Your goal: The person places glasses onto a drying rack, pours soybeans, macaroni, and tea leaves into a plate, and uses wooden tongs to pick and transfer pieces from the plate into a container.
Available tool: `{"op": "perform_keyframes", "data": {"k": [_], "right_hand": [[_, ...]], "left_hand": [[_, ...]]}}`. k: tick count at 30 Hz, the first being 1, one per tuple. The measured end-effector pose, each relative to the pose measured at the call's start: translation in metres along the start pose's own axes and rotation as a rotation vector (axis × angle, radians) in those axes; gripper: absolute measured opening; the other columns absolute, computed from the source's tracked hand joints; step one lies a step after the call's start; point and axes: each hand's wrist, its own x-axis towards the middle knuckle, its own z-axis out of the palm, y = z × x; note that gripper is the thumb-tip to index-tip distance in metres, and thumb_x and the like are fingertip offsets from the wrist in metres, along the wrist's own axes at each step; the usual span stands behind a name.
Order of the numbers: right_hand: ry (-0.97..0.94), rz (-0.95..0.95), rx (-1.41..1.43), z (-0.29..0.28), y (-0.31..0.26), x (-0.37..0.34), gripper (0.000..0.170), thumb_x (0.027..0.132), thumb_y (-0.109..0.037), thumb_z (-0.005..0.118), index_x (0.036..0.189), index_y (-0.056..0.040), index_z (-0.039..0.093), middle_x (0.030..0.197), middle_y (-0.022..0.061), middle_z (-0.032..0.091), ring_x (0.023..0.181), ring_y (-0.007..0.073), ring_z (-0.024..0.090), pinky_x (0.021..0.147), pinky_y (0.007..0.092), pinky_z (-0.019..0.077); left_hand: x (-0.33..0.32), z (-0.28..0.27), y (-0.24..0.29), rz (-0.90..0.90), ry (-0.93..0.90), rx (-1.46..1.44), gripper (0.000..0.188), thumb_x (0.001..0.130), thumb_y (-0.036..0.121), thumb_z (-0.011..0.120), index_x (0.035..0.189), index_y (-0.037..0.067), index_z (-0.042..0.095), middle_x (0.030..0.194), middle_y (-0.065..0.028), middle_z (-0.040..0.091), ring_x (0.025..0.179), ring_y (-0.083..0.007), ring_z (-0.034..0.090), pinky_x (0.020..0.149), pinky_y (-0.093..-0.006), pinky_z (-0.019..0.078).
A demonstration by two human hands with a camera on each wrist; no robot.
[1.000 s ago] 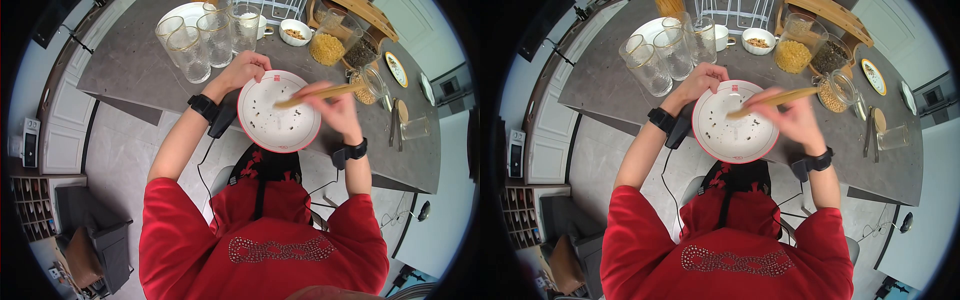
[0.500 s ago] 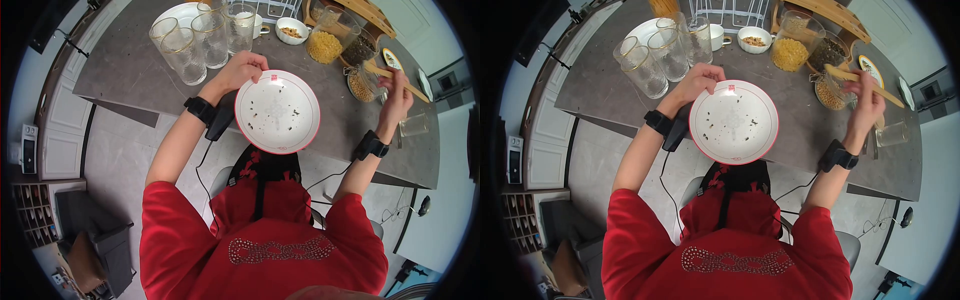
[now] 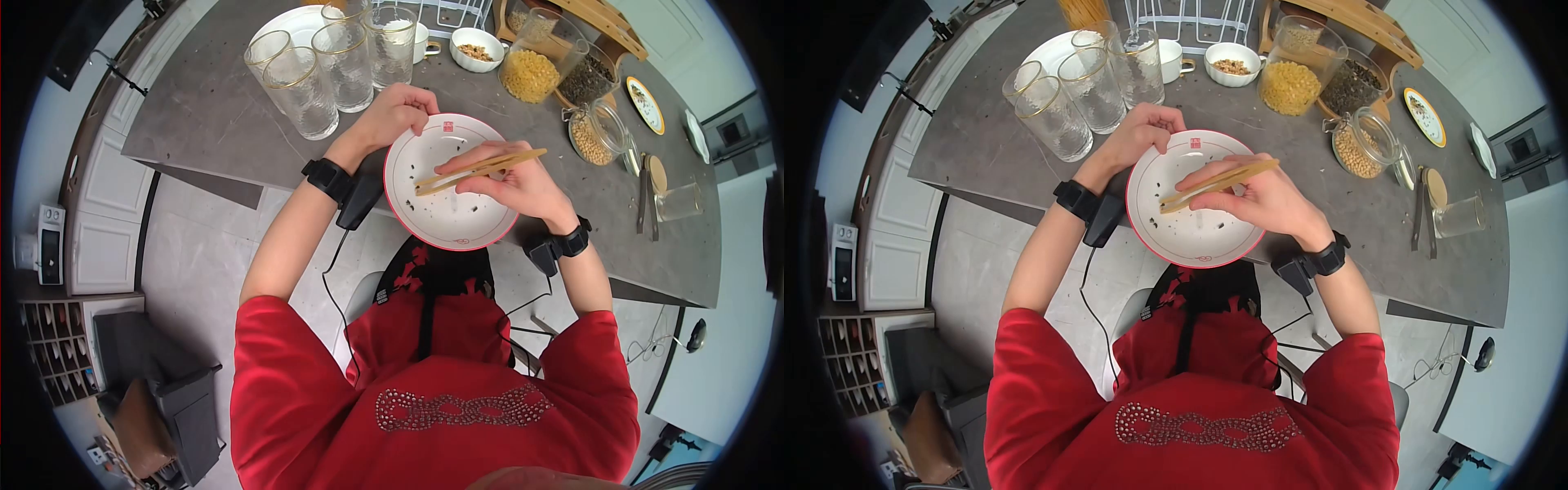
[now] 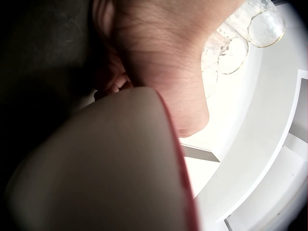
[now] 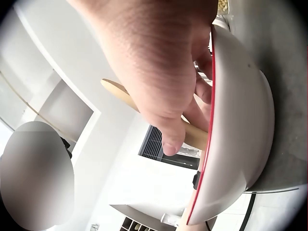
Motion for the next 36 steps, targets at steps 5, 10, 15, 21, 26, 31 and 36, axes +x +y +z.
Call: {"op": "perform_keyframes", "data": {"k": [5, 10, 15, 21, 26, 31, 36], "right_hand": [[0.016, 0.059, 0.094, 0.005, 0.009, -0.001, 0.019, 0.090, -0.012, 0.080, 0.108, -0.0082, 0.080, 0.096, 0.0025, 0.079, 0.076, 0.0123, 0.066, 0.070, 0.0284, 0.0522], [-0.022, 0.132, -0.007, -0.003, 0.002, -0.005, 0.018, 0.091, 0.000, 0.075, 0.110, -0.0007, 0.077, 0.108, 0.0068, 0.078, 0.094, 0.0147, 0.072, 0.082, 0.0294, 0.0566], [0.072, 0.200, 0.041, -0.008, 0.004, -0.007, 0.015, 0.094, 0.000, 0.074, 0.108, 0.0014, 0.077, 0.107, 0.0078, 0.078, 0.097, 0.0137, 0.071, 0.084, 0.0293, 0.0565], [0.431, 0.076, 0.111, -0.033, 0.001, -0.018, 0.014, 0.098, -0.010, 0.072, 0.108, -0.0007, 0.077, 0.100, 0.0037, 0.078, 0.090, 0.0094, 0.067, 0.078, 0.0240, 0.0522], [0.962, 0.125, -0.242, -0.120, 0.004, -0.069, 0.022, 0.103, -0.020, 0.066, 0.110, -0.0021, 0.078, 0.105, 0.0043, 0.080, 0.082, 0.0025, 0.062, 0.066, 0.0203, 0.0432], [1.176, 0.197, -0.263, -0.158, 0.035, -0.106, 0.029, 0.101, -0.027, 0.073, 0.112, 0.0003, 0.078, 0.101, 0.0042, 0.079, 0.076, 0.0038, 0.058, 0.064, 0.0212, 0.0415], [1.200, 0.103, -0.211, -0.155, 0.026, -0.087, 0.029, 0.101, -0.026, 0.073, 0.112, 0.0007, 0.077, 0.099, 0.0031, 0.077, 0.069, 0.0027, 0.050, 0.061, 0.0209, 0.0393]], "left_hand": [[0.002, -0.001, 0.002, 0.002, -0.017, 0.020, 0.023, 0.064, 0.001, 0.057, 0.084, -0.003, 0.067, 0.073, -0.0014, 0.065, 0.067, -0.0065, 0.058, 0.061, -0.0216, 0.0440], [0.002, -0.002, 0.001, 0.002, -0.018, 0.023, 0.023, 0.064, 0.001, 0.057, 0.084, -0.003, 0.067, 0.073, -0.0010, 0.065, 0.068, -0.0064, 0.058, 0.061, -0.0214, 0.0441], [0.000, -0.004, -0.003, -0.011, -0.024, 0.020, 0.024, 0.064, 0.001, 0.057, 0.085, -0.003, 0.068, 0.074, -0.0012, 0.065, 0.068, -0.0066, 0.058, 0.061, -0.0213, 0.0444], [0.003, -0.004, -0.002, -0.019, -0.019, 0.032, 0.025, 0.064, 0.001, 0.057, 0.086, -0.004, 0.068, 0.075, -0.0027, 0.066, 0.068, -0.0069, 0.059, 0.062, -0.0210, 0.0447], [0.002, 0.002, -0.004, 0.019, 0.028, 0.007, 0.017, 0.068, 0.001, 0.057, 0.081, -0.003, 0.069, 0.065, -0.0007, 0.061, 0.061, -0.0059, 0.054, 0.056, -0.0234, 0.0394], [0.001, 0.005, 0.001, 0.007, 0.017, -0.012, 0.019, 0.069, 0.002, 0.055, 0.082, -0.003, 0.069, 0.065, -0.0002, 0.061, 0.060, -0.0059, 0.053, 0.056, -0.0232, 0.0391], [0.000, 0.005, 0.002, -0.015, 0.039, 0.002, 0.021, 0.068, 0.001, 0.055, 0.082, -0.004, 0.069, 0.067, -0.0004, 0.061, 0.061, -0.0068, 0.053, 0.057, -0.0228, 0.0402]]}}
